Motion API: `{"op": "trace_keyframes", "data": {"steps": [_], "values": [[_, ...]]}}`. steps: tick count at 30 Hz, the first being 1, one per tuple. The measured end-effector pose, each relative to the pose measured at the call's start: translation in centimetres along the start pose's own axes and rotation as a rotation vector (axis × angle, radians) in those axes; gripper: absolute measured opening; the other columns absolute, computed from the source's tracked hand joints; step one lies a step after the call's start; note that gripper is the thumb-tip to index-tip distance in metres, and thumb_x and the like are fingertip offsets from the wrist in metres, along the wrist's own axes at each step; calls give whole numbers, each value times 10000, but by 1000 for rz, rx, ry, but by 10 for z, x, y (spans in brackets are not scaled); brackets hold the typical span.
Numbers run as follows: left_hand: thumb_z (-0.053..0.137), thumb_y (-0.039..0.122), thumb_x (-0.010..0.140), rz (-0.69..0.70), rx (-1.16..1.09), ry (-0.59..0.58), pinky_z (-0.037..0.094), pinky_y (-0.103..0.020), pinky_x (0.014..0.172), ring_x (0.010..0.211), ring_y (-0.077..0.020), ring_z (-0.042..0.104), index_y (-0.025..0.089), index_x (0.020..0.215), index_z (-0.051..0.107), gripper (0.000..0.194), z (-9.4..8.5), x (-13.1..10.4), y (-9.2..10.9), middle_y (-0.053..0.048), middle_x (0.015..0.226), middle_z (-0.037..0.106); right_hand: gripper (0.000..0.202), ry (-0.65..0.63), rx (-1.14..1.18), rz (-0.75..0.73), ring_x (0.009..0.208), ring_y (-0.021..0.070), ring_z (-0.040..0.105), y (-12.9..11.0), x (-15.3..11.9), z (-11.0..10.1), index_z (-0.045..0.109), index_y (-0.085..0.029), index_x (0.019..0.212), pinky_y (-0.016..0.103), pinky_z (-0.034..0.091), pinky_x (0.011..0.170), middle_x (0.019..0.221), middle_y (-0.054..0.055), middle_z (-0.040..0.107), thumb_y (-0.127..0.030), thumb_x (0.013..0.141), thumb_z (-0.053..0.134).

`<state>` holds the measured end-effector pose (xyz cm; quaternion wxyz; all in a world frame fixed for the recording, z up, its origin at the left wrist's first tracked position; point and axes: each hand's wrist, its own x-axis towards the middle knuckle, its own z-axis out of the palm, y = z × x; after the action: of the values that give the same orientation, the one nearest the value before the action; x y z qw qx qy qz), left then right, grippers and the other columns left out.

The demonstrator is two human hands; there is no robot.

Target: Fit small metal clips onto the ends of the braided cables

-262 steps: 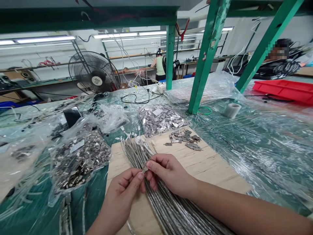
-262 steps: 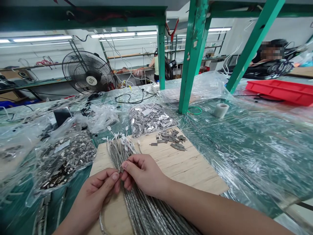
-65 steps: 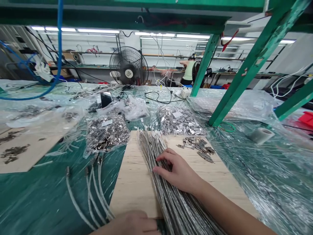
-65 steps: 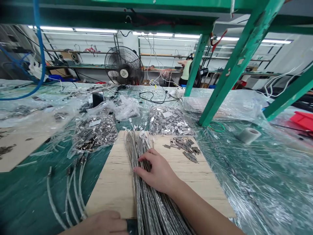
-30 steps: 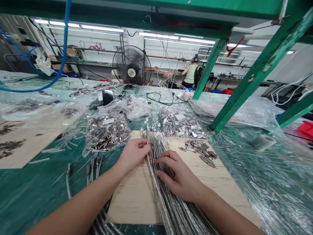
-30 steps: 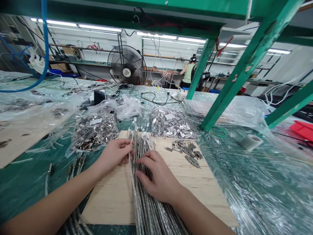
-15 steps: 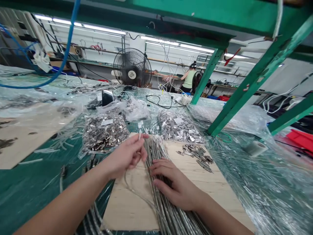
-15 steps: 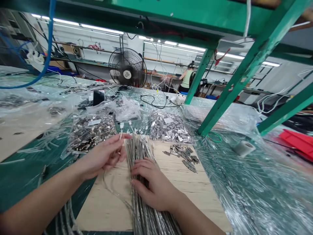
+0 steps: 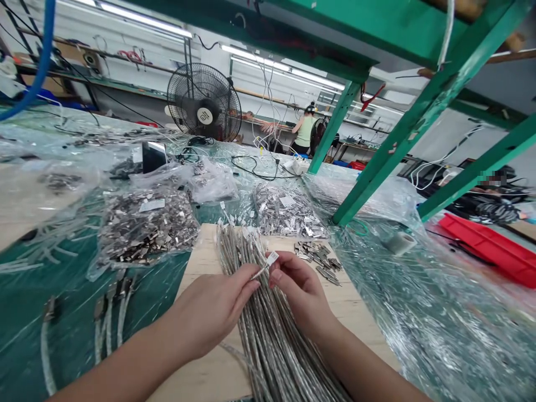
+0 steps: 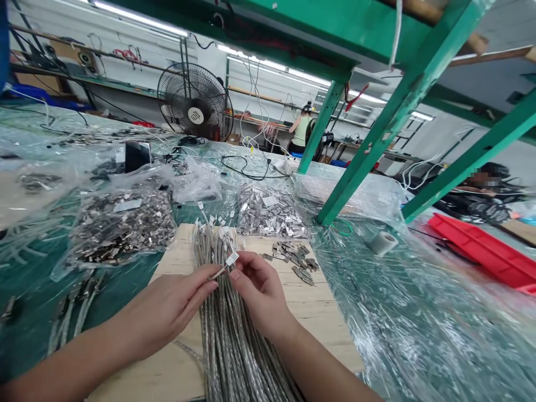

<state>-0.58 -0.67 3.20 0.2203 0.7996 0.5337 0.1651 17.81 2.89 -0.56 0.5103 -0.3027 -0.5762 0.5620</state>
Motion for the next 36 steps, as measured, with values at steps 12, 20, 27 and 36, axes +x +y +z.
{"op": "trace_keyframes", "data": {"steps": [12,20,27,36], "values": [[401,295,980,243,131,404,484,-319,727,856,-200,638,216,1192,512,252,16,0,-12,-48,988,682,197,-40,187,30,681,108,532,-1,0,3,660,-228,1009,238,450,663,827,-6,596,-219,818,707],[394,272,981,270,199,369,425,-295,646,760,-180,615,233,994,595,205,13,1,-9,4,854,681,93,-105,68,207,549,116,543,-2,7,-7,637,-172,826,257,458,578,636,-20,582,-258,833,671],[322,390,989,54,109,31,359,-267,569,678,-183,628,248,879,614,343,3,-2,-8,23,733,669,173,-197,-182,330,411,76,452,-9,7,-6,572,-164,750,195,344,427,514,-60,493,-302,840,623],[373,305,979,121,179,39,312,-246,532,601,-163,591,214,731,588,340,5,1,-8,24,648,632,176,-204,-172,505,344,24,276,-10,5,-5,562,-159,731,162,192,310,565,-56,473,-290,845,589]]}}
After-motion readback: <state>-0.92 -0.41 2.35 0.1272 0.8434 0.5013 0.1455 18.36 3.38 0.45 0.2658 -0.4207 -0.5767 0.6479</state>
